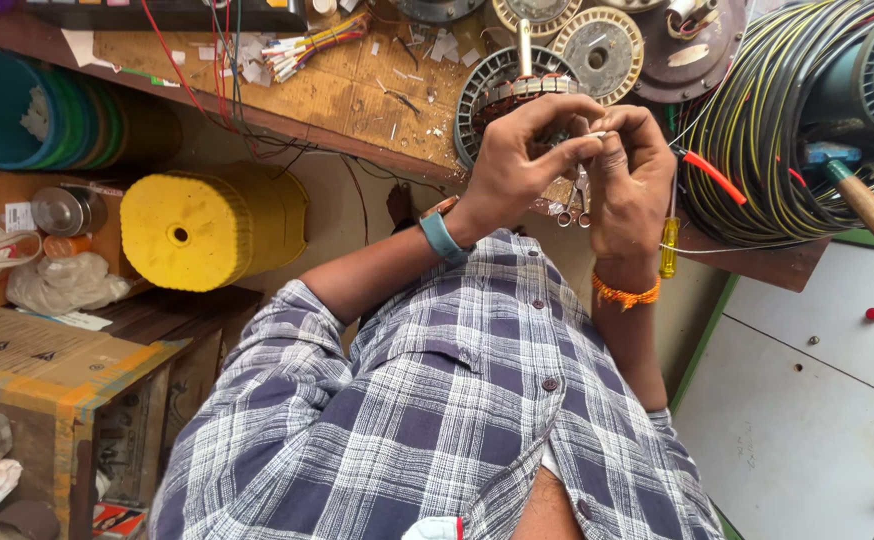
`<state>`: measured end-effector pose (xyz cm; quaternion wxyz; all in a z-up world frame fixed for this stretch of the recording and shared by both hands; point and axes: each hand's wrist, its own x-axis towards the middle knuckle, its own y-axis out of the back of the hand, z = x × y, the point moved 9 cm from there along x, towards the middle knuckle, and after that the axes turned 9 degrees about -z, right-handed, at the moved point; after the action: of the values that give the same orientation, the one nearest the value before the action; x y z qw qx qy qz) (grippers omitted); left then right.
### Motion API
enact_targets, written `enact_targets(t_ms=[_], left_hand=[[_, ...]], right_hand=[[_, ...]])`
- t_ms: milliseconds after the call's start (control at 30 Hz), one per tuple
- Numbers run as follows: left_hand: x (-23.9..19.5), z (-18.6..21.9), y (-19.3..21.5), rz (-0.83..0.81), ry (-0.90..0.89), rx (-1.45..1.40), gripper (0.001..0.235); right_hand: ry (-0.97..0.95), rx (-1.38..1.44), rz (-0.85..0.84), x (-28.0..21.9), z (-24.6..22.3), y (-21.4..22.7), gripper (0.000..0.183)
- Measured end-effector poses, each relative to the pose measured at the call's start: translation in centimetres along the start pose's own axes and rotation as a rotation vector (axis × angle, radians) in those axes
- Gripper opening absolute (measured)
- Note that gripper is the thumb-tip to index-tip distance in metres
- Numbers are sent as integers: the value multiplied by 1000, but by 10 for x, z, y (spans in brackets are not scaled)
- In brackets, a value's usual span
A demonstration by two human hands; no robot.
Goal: The person trims white insulating material on a motor stator using scissors and then inserts the trimmed pieces into slots on the stator. The person repeats this process for multiple slots.
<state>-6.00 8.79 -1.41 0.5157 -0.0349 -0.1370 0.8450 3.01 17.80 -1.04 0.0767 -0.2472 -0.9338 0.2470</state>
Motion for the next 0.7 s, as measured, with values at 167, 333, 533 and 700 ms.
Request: enact_targets(t_ms=[167,333,533,700], left_hand=[[2,28,-8,-7,-211,-46,13],[-12,71,-18,90,-415,648,19],[-7,68,-10,7,-318,513,12],[-16,69,-1,-66,-340,656,16]], right_hand=[[240,-94,-100,-3,-15,-13,17],[241,-449,13,-13,-30,-5,22],[325,-656,137,-18,-27,-7,15],[533,-1044,124,-28,-41,-27,11]])
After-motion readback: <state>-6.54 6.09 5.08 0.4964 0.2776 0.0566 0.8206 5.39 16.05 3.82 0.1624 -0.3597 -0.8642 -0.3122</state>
